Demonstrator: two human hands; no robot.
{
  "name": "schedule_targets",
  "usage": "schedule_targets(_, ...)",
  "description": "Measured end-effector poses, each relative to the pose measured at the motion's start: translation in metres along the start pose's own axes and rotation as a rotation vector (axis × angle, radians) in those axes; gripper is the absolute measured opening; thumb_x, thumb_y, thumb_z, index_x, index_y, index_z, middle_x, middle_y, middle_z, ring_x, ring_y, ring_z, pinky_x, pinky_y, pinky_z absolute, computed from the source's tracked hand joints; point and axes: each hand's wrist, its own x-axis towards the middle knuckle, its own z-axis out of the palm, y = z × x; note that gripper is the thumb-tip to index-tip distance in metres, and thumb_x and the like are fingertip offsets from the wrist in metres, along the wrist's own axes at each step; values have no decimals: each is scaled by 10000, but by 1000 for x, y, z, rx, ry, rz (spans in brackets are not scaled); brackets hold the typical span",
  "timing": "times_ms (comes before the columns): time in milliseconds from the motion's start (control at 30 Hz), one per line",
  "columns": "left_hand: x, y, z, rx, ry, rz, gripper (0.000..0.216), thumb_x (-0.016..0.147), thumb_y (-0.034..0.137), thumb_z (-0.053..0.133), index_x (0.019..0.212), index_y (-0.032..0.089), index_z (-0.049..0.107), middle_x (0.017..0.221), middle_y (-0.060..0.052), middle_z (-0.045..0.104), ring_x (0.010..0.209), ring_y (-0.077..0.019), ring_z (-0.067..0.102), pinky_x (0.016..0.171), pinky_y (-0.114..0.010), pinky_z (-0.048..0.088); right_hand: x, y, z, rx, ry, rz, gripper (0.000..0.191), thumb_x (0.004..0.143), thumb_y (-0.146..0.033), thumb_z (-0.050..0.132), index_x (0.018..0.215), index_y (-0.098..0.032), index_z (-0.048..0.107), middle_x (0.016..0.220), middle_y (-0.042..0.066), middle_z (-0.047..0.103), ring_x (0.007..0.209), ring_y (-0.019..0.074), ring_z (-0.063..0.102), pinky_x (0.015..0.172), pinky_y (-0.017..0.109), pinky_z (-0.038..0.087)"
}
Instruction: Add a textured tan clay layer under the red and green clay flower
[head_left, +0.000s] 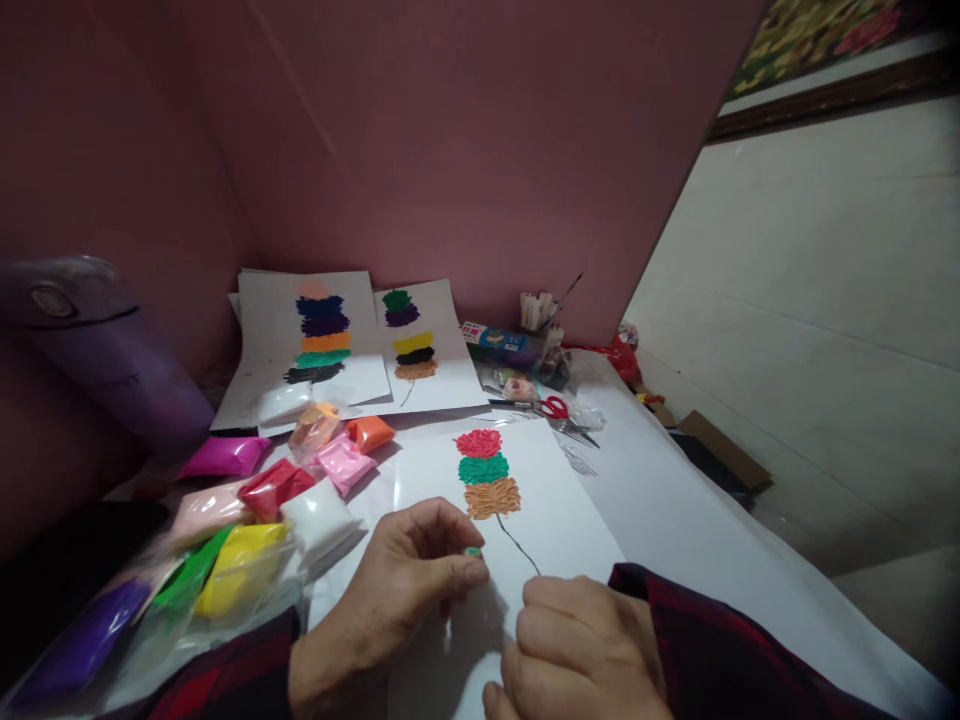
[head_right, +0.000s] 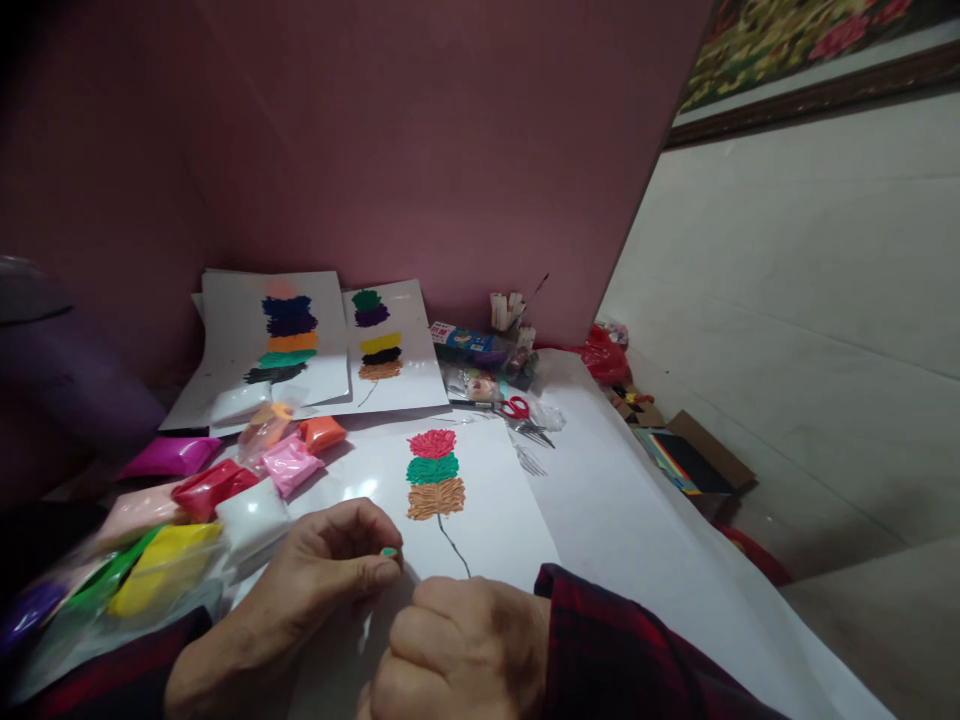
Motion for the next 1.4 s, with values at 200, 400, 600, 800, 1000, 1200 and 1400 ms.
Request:
schedule_targets(200,-4,10,3,187,44,15,244,707,334,713,635,132,597,520,33,513,471,-52,370,433,-179,239,0,-1,-1,-32,-7,-17,334,679,-18,663,495,-177,435,473,-68,329,443,75,324,377,235,223)
schedule_targets(400,-2,5,4,83,17,-6,270,705,363,722,857,145,676,603,15,575,497,-70,448,457,-184,306,-1,0,-3,-11,-30,-16,317,694,-19,639,506,-180,442,475,-65,356,447,77,357,395,233,277)
schedule_targets(600,-2,7,4,4,29,-35,268,586,288,785,758,150,634,568,29,573,467,-73,448,450,-196,324,-2,0,-3,-14,-41,-10,309,733,-59,633,520,-187,449,484,-62,373,447,83,364,391,241,271)
schedule_targets(800,1,5,1,97,17,10,262,633,307,764,651,149,556,498,37,536,432,-56,391,418,-185,252,-3,0,-2,-12,-59,-10,318,725,-87,659,513,-184,443,491,-58,377,453,85,356,400,256,257)
schedule_targets(1000,2,1,0,83,24,46,277,690,343,723,857,126,678,593,2,609,495,-87,495,491,-209,364,-1,0,-5,6,-83,-20,319,717,-65,651,515,-185,434,487,-68,310,458,84,319,401,243,254)
schedule_targets(1200,-1,9,2,120,87,-19,217,641,308,742,720,131,645,486,46,511,440,-60,397,432,-187,258,-3,0,-4,-33,-74,-33,316,739,-116,656,521,-184,437,491,-63,335,456,86,318,391,243,225)
schedule_targets(1400,-1,12,4,141,73,-23,243,545,238,775,583,141,556,499,41,522,471,-65,408,460,-192,285,-6,-1,0,-42,-57,-39,327,748,-113,647,524,-193,423,487,-65,363,455,94,335,398,257,233)
